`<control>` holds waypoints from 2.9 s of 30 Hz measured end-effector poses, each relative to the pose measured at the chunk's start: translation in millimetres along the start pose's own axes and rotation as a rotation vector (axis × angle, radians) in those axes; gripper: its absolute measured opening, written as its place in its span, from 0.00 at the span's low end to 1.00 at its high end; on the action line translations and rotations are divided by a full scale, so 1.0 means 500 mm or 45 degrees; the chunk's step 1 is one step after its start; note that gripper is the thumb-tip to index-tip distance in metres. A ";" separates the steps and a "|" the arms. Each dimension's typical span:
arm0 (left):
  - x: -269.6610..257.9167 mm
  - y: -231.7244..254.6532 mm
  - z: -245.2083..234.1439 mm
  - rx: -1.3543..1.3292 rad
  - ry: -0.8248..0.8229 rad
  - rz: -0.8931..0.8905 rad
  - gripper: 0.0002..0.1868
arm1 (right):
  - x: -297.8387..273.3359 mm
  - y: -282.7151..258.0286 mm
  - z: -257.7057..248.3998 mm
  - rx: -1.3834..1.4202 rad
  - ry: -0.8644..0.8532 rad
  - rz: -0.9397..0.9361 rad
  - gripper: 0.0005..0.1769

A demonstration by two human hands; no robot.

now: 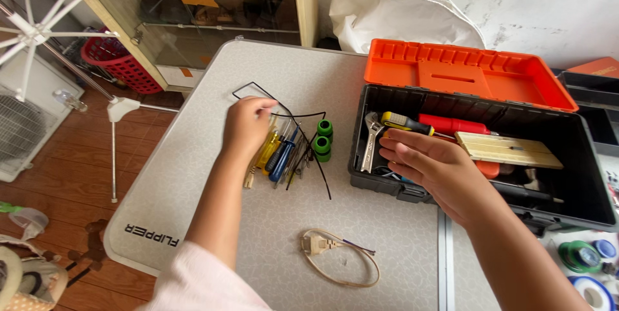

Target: The person picks up hand tools one at a time from a folding table, including a red flashlight, pipe wrench, screwdrivers, adjustable wrench, and a wooden block, and places them into an open toolbox, arranging them inside the main compartment. They then lift and reposition the black organizer tray on top and begin placing tape rolls and small items into its compartments.

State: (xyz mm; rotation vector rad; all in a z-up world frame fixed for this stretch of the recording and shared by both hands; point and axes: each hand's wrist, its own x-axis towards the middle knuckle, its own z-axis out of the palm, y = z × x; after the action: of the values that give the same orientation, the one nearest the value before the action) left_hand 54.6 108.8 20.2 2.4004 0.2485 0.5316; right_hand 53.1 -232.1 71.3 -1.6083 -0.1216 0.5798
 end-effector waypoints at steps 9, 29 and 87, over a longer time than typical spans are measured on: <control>0.121 -0.088 0.106 0.036 -0.554 0.130 0.28 | -0.054 -0.019 -0.074 0.332 0.231 -0.139 0.28; 0.128 -0.182 0.039 0.551 -0.162 0.500 0.04 | -0.023 0.039 -0.053 0.311 0.122 0.034 0.29; -0.132 0.549 0.440 -2.496 -0.465 -0.774 0.15 | -0.101 0.052 -0.255 -1.259 0.697 -0.870 0.28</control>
State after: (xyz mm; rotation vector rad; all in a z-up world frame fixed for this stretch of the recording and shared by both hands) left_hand 102.2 -246.0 22.1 0.4077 0.1291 -0.0846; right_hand 57.8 -371.1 62.7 -2.4292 -0.5838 -0.5632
